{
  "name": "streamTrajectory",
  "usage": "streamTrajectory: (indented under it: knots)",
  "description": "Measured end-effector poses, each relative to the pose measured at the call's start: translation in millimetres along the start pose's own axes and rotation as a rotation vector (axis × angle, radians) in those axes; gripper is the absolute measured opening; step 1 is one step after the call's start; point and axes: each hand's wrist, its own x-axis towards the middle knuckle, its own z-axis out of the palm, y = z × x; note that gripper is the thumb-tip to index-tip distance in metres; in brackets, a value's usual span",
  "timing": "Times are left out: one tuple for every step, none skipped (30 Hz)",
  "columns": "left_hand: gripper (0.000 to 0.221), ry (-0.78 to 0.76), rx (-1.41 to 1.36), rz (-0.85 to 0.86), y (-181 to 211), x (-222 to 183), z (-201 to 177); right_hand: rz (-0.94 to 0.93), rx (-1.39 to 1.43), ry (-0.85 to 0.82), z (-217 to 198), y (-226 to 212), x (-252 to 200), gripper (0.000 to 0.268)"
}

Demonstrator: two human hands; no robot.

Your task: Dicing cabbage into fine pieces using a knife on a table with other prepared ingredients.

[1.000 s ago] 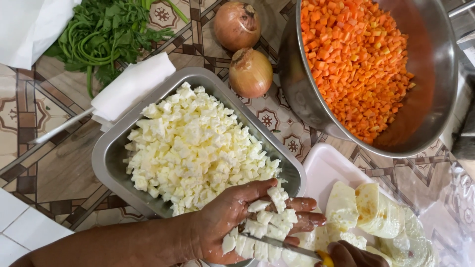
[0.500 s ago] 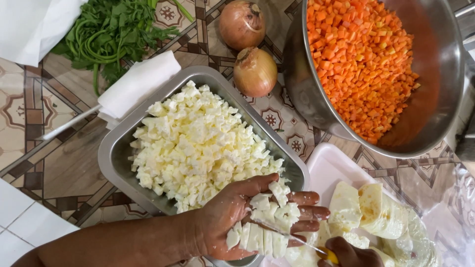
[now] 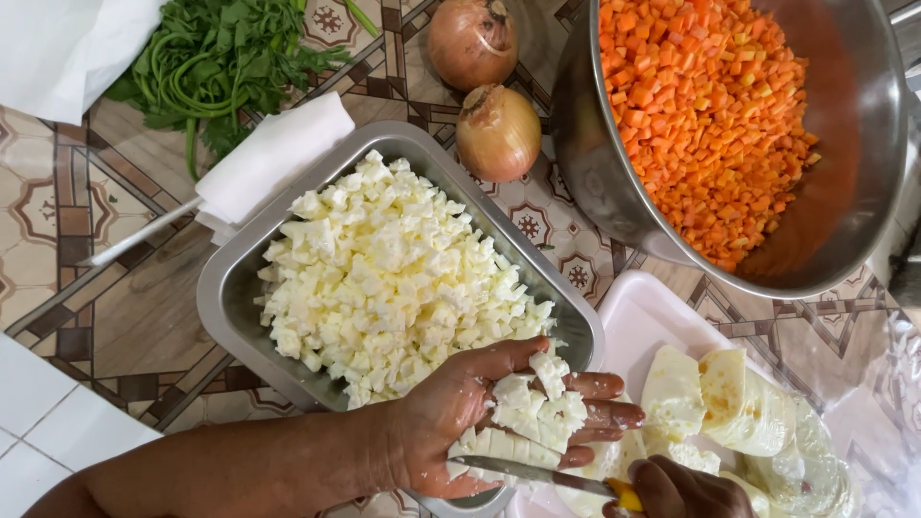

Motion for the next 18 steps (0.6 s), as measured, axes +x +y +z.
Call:
streamTrajectory:
  knots:
    - [0.064,-0.033,-0.066,0.019,-1.2,1.1,-3.1,-0.010,-0.001,0.017,-3.0,-4.5,3.8,0.040]
    - [0.064,-0.033,-0.067,0.018,-2.0,0.2,2.3,-0.009,-0.001,0.016,4.0,2.9,3.3,0.040]
    - [0.066,0.010,0.023,0.002,-2.9,-0.6,7.9,-0.046,0.027,-0.063,10.8,10.3,2.7,0.038]
    - [0.068,0.052,0.114,-0.018,-4.0,-1.3,13.5,-0.079,0.054,-0.140,17.7,17.2,0.9,0.035]
    - [0.068,0.053,0.115,-0.023,-4.8,-1.0,11.3,-0.074,0.054,-0.140,17.8,13.9,3.3,0.035]
    - [0.067,0.051,0.103,0.020,-4.1,0.1,10.5,-0.051,0.146,-0.147,17.4,11.1,7.0,0.031]
    - [0.066,0.049,0.090,0.064,-4.0,1.2,10.4,-0.029,0.237,-0.154,16.2,8.4,10.3,0.028]
    - [0.066,0.050,0.100,0.059,-1.0,0.8,10.0,-0.025,0.237,-0.144,14.8,5.3,11.6,0.028]
    - [0.066,0.003,0.169,0.128,1.3,0.3,9.6,0.100,0.328,-0.236,13.1,2.1,12.3,0.027]
    - [0.065,-0.043,0.237,0.192,3.0,-1.2,8.7,0.227,0.424,-0.327,12.4,-2.9,11.4,0.029]
    - [0.065,-0.039,0.246,0.184,6.4,-3.0,14.2,0.233,0.429,-0.316,9.1,-8.3,12.5,0.029]
    - [0.064,0.028,0.334,0.281,7.9,-4.6,19.0,0.296,0.463,-0.348,5.1,-14.1,11.2,0.030]
    - [0.064,0.094,0.423,0.379,8.9,-6.1,23.7,0.358,0.499,-0.380,1.0,-19.9,9.5,0.031]
    - [0.064,0.093,0.430,0.369,10.2,-8.3,25.7,0.366,0.501,-0.372,4.7,-24.7,2.5,0.031]
    - [0.052,0.185,0.876,0.604,11.0,-10.5,28.1,0.349,0.433,-0.309,8.0,-29.8,-4.8,0.029]
    - [0.046,0.272,1.324,0.838,11.8,-12.3,31.1,0.333,0.363,-0.245,11.1,-34.7,-12.0,0.028]
    - [0.046,0.263,1.333,0.829,10.6,-13.5,29.5,0.342,0.365,-0.235,9.7,-41.2,-18.0,0.028]
    - [0.038,0.250,1.433,0.898,9.8,-15.2,27.9,0.392,0.291,-0.227,8.9,-48.0,-23.3,0.030]
